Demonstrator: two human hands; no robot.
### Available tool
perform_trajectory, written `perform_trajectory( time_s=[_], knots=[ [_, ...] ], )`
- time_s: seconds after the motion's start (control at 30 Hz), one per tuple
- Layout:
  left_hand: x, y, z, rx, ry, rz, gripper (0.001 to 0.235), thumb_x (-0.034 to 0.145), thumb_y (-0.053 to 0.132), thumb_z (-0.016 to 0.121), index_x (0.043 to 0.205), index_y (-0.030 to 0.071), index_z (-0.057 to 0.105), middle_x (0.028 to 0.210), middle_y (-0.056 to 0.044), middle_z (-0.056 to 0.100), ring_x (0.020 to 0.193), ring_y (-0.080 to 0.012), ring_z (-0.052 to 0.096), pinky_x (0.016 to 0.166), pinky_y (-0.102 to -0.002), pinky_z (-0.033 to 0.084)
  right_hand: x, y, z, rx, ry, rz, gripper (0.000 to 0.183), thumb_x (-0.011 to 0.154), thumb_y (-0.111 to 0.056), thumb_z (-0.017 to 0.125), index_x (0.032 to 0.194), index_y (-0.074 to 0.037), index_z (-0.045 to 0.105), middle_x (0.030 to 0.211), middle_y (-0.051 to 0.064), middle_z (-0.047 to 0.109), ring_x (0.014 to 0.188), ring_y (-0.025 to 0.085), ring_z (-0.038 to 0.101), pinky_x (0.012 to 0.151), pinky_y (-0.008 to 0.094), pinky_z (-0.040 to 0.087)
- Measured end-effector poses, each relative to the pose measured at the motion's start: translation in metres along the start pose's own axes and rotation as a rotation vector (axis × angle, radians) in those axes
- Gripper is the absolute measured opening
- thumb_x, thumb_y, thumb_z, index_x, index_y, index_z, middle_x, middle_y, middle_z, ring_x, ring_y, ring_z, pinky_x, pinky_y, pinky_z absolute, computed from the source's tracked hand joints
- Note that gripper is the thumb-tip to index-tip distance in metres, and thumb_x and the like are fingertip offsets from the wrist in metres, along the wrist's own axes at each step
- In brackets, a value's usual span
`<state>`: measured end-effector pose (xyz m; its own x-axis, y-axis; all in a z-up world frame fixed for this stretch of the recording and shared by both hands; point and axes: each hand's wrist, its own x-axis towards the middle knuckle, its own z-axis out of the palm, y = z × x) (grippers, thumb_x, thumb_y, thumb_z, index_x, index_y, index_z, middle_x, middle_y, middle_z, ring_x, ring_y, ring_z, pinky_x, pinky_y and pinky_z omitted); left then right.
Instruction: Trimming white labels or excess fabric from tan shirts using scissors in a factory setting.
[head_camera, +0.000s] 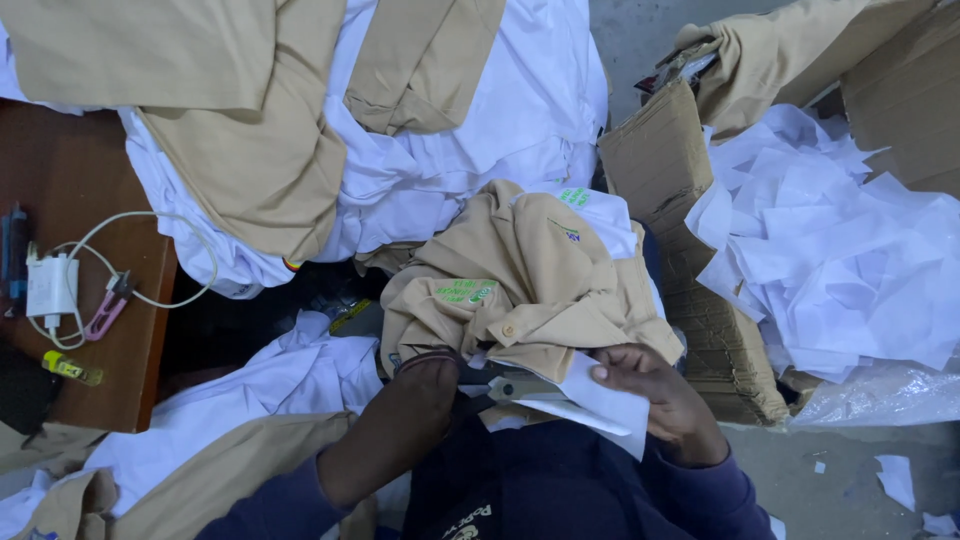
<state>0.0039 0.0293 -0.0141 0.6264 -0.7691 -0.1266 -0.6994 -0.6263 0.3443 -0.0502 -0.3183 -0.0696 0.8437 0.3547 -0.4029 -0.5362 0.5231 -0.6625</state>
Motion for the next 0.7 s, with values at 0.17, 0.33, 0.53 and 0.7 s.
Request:
perform_trajectory(
  time_s=[0.17,0.33,0.53,0.7],
  knots=[
    [-0.009,0.010,-0.042,-0.329,-0.436,-0.296,0.028,0.091,0.018,0.067,0.114,0.009,0.055,0.110,-0.017,0.068,0.098,-0.0386,0.069,0.077,-0.048,0.055,-0.030,-0.017,0.012,-0.321,0.174,-0.132,0.011,0.091,-0.010,0.079,0.084,-0.001,0.075,0.094,0.010,0.072,0.077,0.018,0.065,0.063,0.030,0.044],
    [-0.013,0.021,-0.058,-0.386,-0.583,-0.415,0.029,0.096,0.022,0.061,0.122,0.010,0.057,0.108,-0.018,0.075,0.097,-0.0429,0.073,0.073,-0.053,0.053,-0.033,-0.001,0.019,-0.460,0.218,-0.239,0.010,0.087,-0.005,0.082,0.080,-0.005,0.074,0.120,0.007,0.079,0.080,0.010,0.063,0.064,0.025,0.043],
    [-0.013,0.028,-0.053,-0.346,-0.579,-0.427,0.022,0.088,0.019,0.059,0.108,0.009,0.059,0.096,-0.018,0.071,0.087,-0.0416,0.069,0.069,-0.051,0.051,-0.030,0.014,0.026,-0.523,0.268,-0.315,0.007,0.086,-0.003,0.080,0.085,-0.009,0.078,0.127,0.011,0.075,0.121,0.019,0.070,0.093,0.030,0.050],
    [0.001,0.042,-0.076,-0.366,-0.702,-0.472,0.013,0.094,0.017,0.056,0.101,0.007,0.060,0.091,-0.017,0.069,0.079,-0.0350,0.069,0.066,-0.047,0.050,-0.031,0.020,0.029,-0.653,0.337,-0.344,0.017,0.086,-0.012,0.086,0.074,-0.013,0.073,0.096,0.002,0.070,0.094,0.014,0.067,0.077,0.030,0.049]
  ],
)
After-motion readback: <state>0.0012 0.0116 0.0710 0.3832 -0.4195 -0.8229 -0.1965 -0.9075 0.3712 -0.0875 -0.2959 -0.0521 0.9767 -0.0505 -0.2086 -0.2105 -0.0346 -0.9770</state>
